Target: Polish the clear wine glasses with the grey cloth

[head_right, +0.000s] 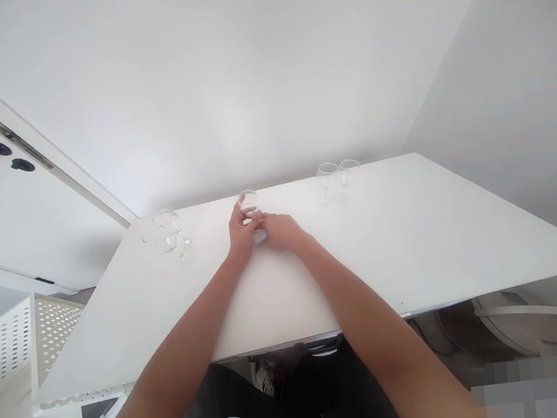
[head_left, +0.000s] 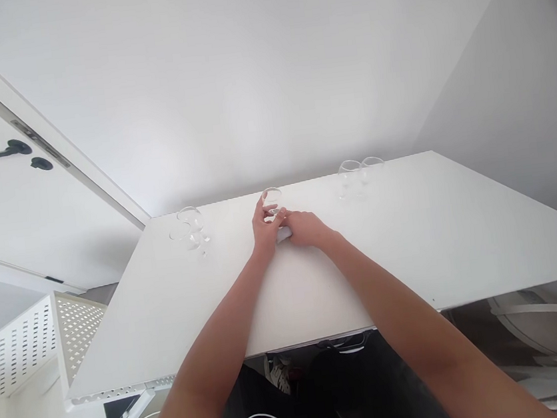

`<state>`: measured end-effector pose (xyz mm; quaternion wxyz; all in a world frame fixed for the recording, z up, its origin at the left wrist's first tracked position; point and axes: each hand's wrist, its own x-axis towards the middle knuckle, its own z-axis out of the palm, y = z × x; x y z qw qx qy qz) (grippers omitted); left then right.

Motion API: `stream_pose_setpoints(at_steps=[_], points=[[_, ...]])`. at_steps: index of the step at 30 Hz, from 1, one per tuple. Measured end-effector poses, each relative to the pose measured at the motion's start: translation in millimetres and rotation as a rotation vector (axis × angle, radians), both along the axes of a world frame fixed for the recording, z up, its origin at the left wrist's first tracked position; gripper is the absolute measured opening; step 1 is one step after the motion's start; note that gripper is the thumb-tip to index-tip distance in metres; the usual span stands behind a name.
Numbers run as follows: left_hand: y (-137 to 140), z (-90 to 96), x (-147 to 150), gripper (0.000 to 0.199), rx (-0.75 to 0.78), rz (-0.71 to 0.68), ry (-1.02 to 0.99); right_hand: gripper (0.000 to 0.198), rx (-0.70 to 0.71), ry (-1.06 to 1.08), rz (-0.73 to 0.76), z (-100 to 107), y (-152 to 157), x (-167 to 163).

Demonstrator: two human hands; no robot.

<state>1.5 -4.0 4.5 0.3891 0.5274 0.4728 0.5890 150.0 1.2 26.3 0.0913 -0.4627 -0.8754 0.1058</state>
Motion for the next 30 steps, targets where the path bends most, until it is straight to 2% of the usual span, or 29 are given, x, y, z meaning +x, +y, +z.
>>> stream_pose_setpoints(at_steps=[8,13,16,21,26,30], points=[[-0.5,-2.5,0.0,0.078,-0.008,-0.01,0.002,0.057,-0.036,-0.052,-0.069,4.4,-11.2,-7.1],[-4.6,-0.7,-0.5,0.061,-0.021,0.077,-0.051,0.054,-0.049,-0.077,-0.227,-0.3,-32.3,5.9],[-4.5,-1.4,-1.0,0.051,-0.048,0.083,-0.064,0.056,-0.032,-0.083,-0.33,-8.0,-52.7,32.8],[-1.6,-3.8,-1.8,0.036,-0.07,0.063,-0.081,0.058,0.031,-0.104,-0.532,-22.7,-78.7,105.5],[0.3,-5.1,-1.9,0.026,-0.09,0.049,-0.113,0.055,0.092,-0.14,-0.729,-32.7,-75.9,171.8],[0.7,-4.9,-1.5,0.024,-0.094,0.04,-0.11,0.056,0.093,-0.146,-0.751,-35.3,-63.3,193.5]])
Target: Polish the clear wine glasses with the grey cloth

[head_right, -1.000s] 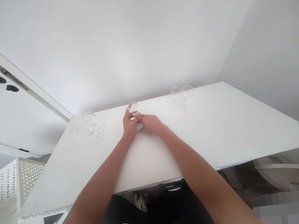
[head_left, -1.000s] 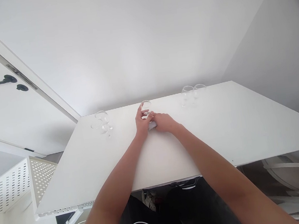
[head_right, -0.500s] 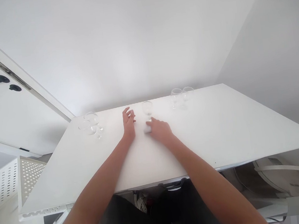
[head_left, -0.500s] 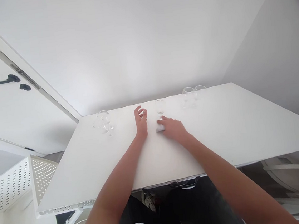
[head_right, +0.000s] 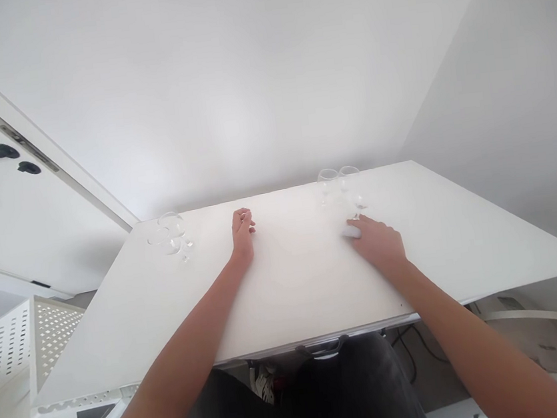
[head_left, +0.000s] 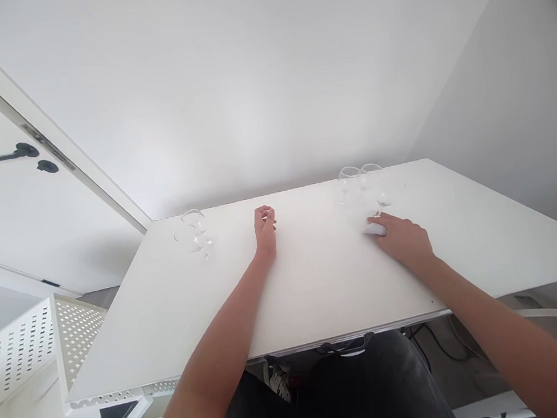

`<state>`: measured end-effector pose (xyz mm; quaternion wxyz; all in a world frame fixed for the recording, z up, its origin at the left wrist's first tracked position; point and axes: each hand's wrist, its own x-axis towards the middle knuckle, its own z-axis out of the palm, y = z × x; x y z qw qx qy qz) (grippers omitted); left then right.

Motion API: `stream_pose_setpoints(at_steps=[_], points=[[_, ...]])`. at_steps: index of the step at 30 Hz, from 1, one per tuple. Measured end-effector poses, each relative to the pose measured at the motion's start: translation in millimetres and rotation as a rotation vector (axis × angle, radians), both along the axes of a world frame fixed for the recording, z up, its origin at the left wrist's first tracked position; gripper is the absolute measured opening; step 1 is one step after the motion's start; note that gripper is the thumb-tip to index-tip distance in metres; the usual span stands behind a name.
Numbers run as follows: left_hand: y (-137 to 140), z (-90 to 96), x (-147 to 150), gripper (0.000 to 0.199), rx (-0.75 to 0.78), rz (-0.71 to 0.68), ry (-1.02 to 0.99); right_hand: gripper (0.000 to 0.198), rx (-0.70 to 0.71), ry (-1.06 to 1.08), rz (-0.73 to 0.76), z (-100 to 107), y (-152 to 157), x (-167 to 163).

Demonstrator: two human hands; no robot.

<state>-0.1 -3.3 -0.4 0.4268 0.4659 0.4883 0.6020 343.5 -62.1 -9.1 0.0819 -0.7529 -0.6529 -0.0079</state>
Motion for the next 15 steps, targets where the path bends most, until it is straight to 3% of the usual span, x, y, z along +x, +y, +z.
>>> stream_pose_setpoints(at_steps=[15], points=[[1.0,-0.8,0.7,0.026,-0.008,-0.01,-0.011,0.057,0.005,0.015,0.04,2.6,14.5,1.2]])
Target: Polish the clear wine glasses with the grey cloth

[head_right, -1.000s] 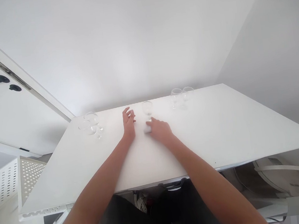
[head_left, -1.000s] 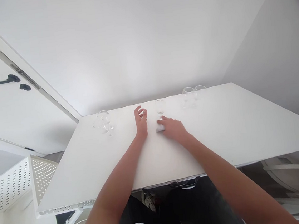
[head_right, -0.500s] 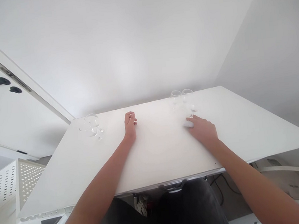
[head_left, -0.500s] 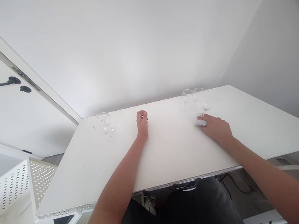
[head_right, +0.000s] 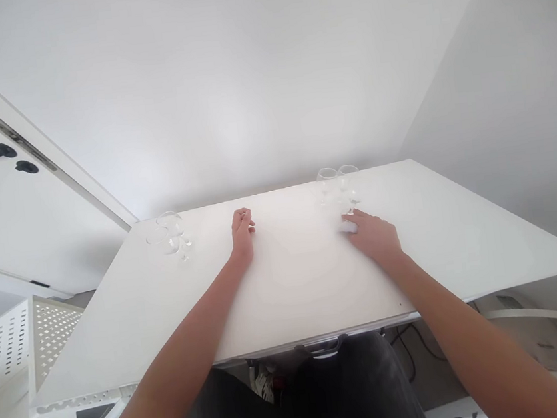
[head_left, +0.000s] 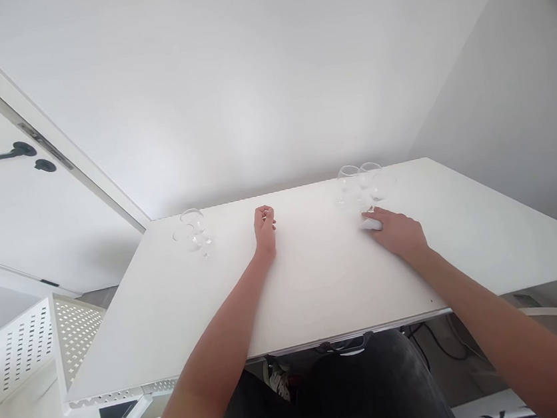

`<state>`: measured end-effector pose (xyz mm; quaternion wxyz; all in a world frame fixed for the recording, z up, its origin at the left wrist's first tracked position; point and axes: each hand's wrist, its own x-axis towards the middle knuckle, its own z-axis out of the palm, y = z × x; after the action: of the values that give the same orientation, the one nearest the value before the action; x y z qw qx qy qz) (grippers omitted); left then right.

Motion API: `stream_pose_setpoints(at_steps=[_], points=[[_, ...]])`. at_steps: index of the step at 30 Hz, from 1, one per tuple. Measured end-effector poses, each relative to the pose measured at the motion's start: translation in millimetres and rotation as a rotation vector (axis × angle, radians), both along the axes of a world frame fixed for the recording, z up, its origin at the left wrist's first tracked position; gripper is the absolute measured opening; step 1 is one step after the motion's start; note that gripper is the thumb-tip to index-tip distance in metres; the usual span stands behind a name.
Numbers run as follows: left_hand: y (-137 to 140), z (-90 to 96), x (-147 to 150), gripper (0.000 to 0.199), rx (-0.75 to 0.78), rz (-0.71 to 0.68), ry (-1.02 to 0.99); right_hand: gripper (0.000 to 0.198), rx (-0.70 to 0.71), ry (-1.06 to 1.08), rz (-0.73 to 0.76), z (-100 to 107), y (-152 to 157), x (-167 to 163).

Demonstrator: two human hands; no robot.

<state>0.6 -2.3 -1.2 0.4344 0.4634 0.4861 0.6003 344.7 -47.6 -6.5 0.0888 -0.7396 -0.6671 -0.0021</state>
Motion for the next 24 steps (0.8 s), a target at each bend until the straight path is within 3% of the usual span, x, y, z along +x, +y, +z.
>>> stream_pose_setpoints(at_steps=[9,14,19,24], points=[[0.7,-1.4,-0.3,0.026,0.008,0.002,-0.004,0.058,0.015,-0.003,-0.008,-0.7,-0.6,-1.1],[0.1,-0.2,-0.2,0.022,0.002,0.003,-0.029,0.049,0.134,-0.043,-0.019,0.6,-14.1,-9.8],[0.2,0.2,0.4,0.032,0.019,-0.011,-0.01,0.023,0.163,-0.152,0.159,-0.1,-24.4,-25.4],[-1.1,1.4,1.6,0.059,0.019,-0.077,-0.045,0.033,0.244,-0.039,0.303,0.6,-28.8,-51.9]])
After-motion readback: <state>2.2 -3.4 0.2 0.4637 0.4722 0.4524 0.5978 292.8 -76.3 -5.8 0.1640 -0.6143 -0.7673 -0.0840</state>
